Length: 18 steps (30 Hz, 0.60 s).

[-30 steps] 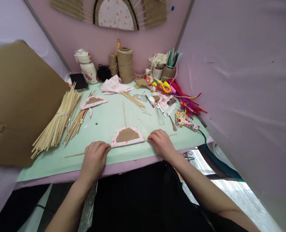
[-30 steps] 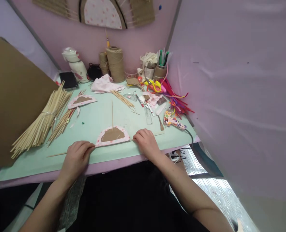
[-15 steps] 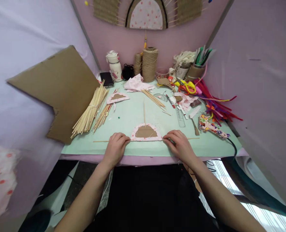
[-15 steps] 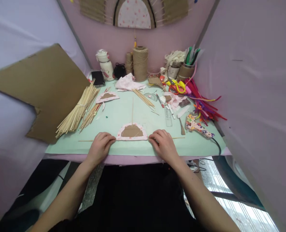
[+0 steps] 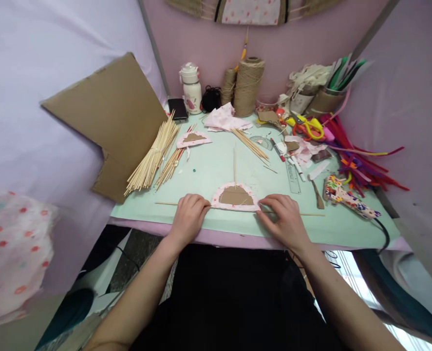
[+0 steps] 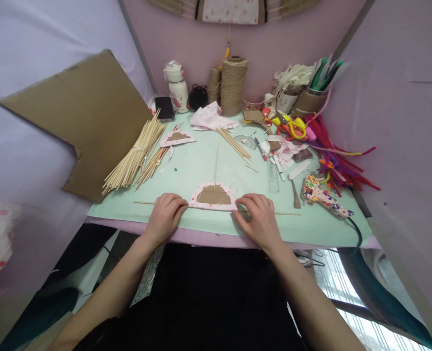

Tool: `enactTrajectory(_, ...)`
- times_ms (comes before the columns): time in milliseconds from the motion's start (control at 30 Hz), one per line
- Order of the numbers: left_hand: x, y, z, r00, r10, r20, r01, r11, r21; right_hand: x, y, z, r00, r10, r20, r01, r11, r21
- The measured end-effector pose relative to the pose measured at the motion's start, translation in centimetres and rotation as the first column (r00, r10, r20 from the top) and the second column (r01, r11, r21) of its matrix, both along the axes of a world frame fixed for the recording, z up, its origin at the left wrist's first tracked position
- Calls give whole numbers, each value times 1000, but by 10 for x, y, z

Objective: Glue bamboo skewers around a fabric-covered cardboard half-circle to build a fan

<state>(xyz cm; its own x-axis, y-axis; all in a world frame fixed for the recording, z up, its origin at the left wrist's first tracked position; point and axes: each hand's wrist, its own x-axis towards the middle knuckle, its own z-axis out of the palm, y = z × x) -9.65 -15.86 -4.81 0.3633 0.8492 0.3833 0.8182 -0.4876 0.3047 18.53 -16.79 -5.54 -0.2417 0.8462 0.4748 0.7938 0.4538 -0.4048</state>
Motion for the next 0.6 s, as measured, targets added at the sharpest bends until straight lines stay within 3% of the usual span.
enactTrajectory(267,13,2,1,997,80,-15,-80,996,-32,0,-2,-3,1000,-9,19,9,1000,22)
enactTrajectory(600,20,6,2,999,25,-31,-25,1000,4,-3,-8,4,996,-59,-61,62,997,47)
